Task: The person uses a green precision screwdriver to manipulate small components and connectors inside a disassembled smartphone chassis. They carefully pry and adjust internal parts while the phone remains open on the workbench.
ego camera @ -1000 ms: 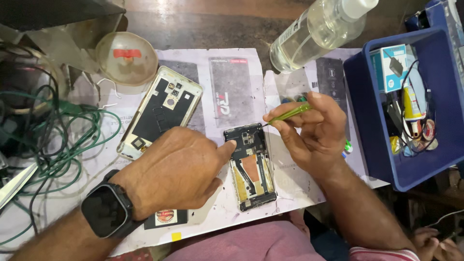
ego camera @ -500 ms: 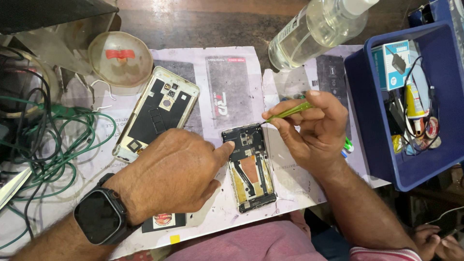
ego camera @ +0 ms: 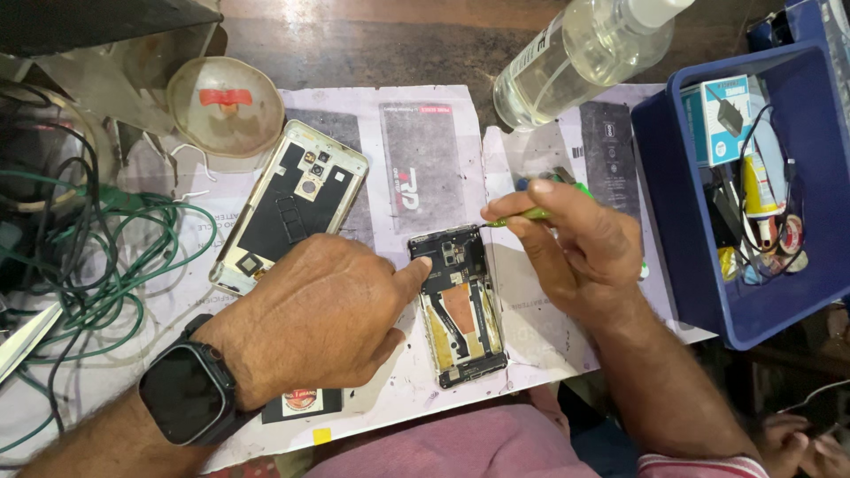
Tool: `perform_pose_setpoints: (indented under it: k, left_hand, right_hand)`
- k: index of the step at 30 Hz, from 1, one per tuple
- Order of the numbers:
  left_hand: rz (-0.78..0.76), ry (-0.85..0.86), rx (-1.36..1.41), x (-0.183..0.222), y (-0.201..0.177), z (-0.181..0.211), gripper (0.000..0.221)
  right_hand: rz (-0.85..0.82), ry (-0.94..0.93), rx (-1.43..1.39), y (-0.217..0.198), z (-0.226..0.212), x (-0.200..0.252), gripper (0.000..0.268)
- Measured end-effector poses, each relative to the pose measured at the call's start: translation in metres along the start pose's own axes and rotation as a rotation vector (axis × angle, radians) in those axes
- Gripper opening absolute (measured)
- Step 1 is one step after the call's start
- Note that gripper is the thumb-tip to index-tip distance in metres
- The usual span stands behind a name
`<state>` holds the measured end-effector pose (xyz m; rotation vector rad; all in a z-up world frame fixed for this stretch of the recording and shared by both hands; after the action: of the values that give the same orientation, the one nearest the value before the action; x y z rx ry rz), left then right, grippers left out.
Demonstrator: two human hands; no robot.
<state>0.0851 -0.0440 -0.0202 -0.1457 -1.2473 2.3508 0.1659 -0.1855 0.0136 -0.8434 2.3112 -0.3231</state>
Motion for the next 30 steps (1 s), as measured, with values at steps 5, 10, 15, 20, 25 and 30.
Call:
perform_pose_setpoints:
  k: [5, 10, 15, 20, 25, 30]
  left_hand:
    - [-0.005, 0.013, -0.038, 0.002, 0.004, -0.001, 0.061]
    - [-0.003, 0.014, -0.047, 0.002, 0.004, 0.000, 0.063]
    - [0.009, 0.007, -0.048, 0.001, -0.001, 0.003, 0.063]
    - [0.027, 0.013, -0.032, 0.000, -0.006, 0.006, 0.063]
    - [-0.017, -0.015, -0.051, 0.002, -0.001, 0.003, 0.062]
    - [-0.016, -0.003, -0.044, 0.001, 0.002, 0.002, 0.063]
  right_hand:
    - [0.023, -0.007, 0.086, -0.001, -0.002, -0.001, 0.045]
    - [0.041, -0.018, 0.182, -0.003, -0.006, -0.001, 0.042]
    - [0.066, -0.086, 0.283, -0.001, -0.015, -0.003, 0.048]
    - [0.068, 0.023, 0.081, -0.001, -0.006, -0.005, 0.045]
    - [0.070, 0.079, -0.014, -0.001, 0.001, 0.000, 0.042]
    - [0.078, 0.003, 0.085, -0.006, -0.003, 0.003, 0.040]
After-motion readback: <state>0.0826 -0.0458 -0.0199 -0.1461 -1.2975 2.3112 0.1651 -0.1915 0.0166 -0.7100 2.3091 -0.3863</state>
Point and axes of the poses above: each hand's wrist, its own x-axis away from the middle knuckle, its own y-axis out of the palm, z = x × y, the point moved 9 cm from there along -x, towards the middle knuckle, and after that the axes turned 7 degrees about z, right-handed, at the moved point
